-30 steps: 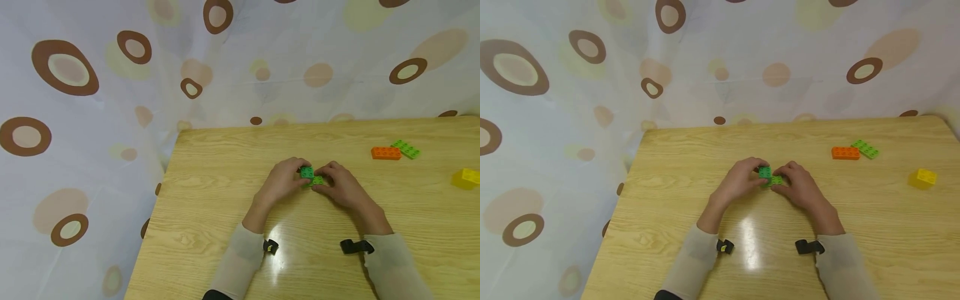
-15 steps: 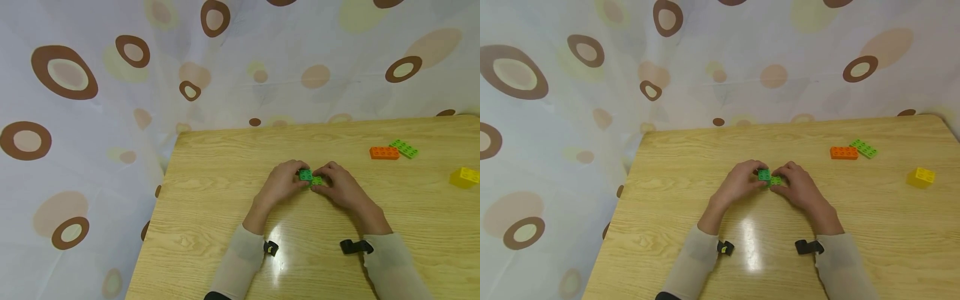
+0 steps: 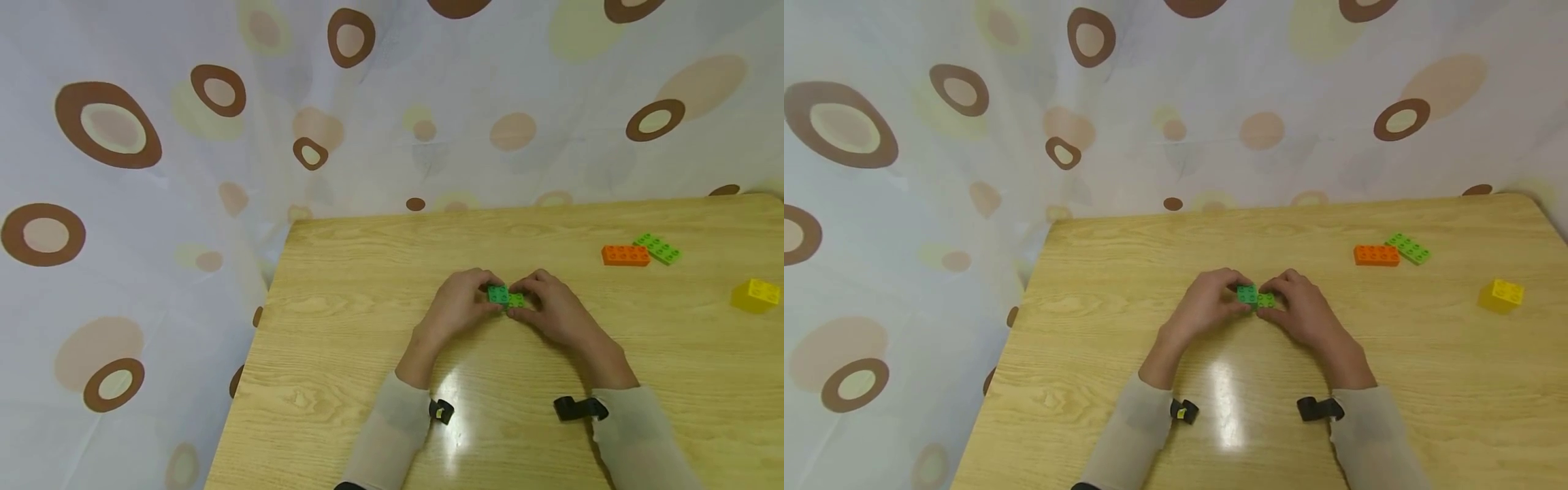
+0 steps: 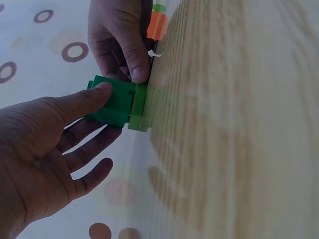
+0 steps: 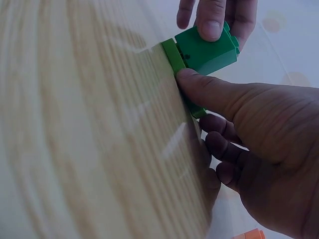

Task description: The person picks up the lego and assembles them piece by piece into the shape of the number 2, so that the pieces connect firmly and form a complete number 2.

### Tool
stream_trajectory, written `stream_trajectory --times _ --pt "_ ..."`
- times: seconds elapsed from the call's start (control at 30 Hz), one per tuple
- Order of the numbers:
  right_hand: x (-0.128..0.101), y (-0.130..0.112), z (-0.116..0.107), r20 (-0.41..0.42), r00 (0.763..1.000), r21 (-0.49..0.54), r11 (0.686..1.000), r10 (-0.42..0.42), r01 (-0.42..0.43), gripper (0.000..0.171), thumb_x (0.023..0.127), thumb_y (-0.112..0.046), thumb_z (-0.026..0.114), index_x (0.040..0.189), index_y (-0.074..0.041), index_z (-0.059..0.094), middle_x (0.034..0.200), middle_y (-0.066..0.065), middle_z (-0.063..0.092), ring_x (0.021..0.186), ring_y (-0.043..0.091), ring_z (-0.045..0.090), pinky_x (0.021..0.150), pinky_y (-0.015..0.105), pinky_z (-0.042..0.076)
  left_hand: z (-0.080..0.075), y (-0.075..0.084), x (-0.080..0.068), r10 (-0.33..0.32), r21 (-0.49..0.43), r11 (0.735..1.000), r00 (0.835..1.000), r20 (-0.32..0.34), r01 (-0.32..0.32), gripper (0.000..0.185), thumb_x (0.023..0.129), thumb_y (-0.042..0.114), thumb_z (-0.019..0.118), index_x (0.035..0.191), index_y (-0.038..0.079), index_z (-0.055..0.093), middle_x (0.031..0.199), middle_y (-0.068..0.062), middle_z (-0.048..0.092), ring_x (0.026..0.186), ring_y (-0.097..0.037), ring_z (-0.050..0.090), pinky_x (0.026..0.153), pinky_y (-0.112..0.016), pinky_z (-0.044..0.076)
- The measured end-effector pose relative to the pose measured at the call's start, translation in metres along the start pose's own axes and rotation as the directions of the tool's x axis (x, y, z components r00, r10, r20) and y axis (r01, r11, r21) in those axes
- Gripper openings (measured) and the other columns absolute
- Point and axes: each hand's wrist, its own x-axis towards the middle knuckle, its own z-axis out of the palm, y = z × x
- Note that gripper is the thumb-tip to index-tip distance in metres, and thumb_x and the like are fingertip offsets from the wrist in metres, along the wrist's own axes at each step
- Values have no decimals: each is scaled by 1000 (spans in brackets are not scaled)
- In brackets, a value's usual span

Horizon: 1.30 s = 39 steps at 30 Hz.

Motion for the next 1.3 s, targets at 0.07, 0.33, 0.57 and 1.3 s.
stream_trajectory --times 0.07,0.33,0.57,1.3 --pt "0 -1 0 -3 1000 0 1000 -6 6 37 95 -21 83 125 -3 72 115 13 61 96 28 55 83 44 45 1 0 0 -6 -16 1000 1000 -13 5 32 92 20 86 122 14 76 114 5 74 102 -5 68 84 -11 49" --pt "-1 -1 1 -20 1000 -1 1000 -15 15 37 94 -19 84 124 -2 73 114 14 61 96 29 56 82 45 46 4 3 0 -15 23 1000 1000 -25 16 31 91 20 86 121 12 78 113 2 75 99 -7 70 79 -9 49" --pt "0 0 1 -16 1000 6 1000 -2 3 38 95 -21 83 126 -3 72 117 14 61 99 30 58 85 47 47 9 -1 2 -34 23 999 998 -52 36 31 90 21 88 119 14 78 113 6 75 99 -4 68 81 -11 50" --pt "-9 74 -74 -318 948 -7 999 31 -35 44 102 -21 74 136 5 63 146 31 51 132 59 42 108 80 28 19 -13 4 -150 -120 982 988 -35 145 36 87 27 90 120 21 77 104 13 72 95 -2 66 84 -17 52"
